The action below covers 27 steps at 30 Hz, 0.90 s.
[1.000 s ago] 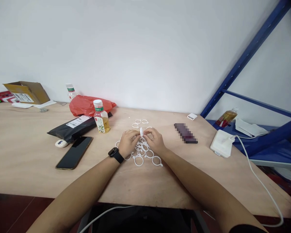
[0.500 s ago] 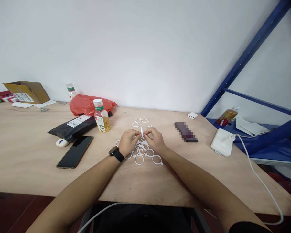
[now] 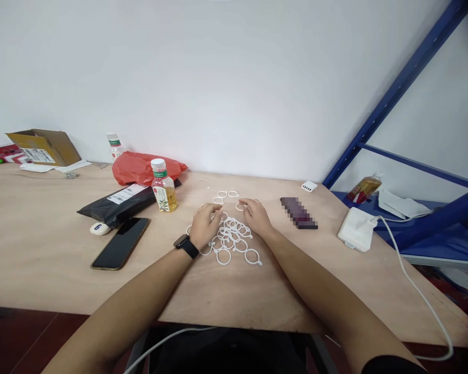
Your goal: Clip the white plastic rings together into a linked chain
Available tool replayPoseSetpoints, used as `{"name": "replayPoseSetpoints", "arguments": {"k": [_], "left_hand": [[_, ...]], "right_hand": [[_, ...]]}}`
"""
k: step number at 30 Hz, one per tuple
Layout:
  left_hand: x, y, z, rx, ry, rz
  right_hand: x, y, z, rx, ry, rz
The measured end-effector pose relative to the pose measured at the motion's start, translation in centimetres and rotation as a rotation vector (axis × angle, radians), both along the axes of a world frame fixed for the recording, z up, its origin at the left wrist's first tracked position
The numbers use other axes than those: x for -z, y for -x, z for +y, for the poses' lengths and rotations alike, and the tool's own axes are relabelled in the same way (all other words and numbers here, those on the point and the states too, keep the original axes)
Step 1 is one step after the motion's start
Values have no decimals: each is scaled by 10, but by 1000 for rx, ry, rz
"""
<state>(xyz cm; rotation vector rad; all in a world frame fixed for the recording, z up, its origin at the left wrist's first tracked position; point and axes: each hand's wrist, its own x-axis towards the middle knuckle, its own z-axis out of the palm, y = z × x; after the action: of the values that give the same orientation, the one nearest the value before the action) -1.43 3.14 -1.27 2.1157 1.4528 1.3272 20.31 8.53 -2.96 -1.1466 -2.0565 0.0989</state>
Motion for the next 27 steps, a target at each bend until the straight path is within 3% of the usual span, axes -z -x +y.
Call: {"name": "replayPoseSetpoints", "arguments": {"k": [5,8,16,27], "left_hand": [[0,-4,-9,71,132,352],[-5,-6,-14,126,187,435],[-20,-10,-20,185,229,423],[-20,-9,-19,173,216,372]], "right_hand": [[10,-11,14,158,206,-236],[10,-8,11,178,252,-282],[-2,-3,4,227,223,-223],[3,-4,5,250,241,-281]]}}
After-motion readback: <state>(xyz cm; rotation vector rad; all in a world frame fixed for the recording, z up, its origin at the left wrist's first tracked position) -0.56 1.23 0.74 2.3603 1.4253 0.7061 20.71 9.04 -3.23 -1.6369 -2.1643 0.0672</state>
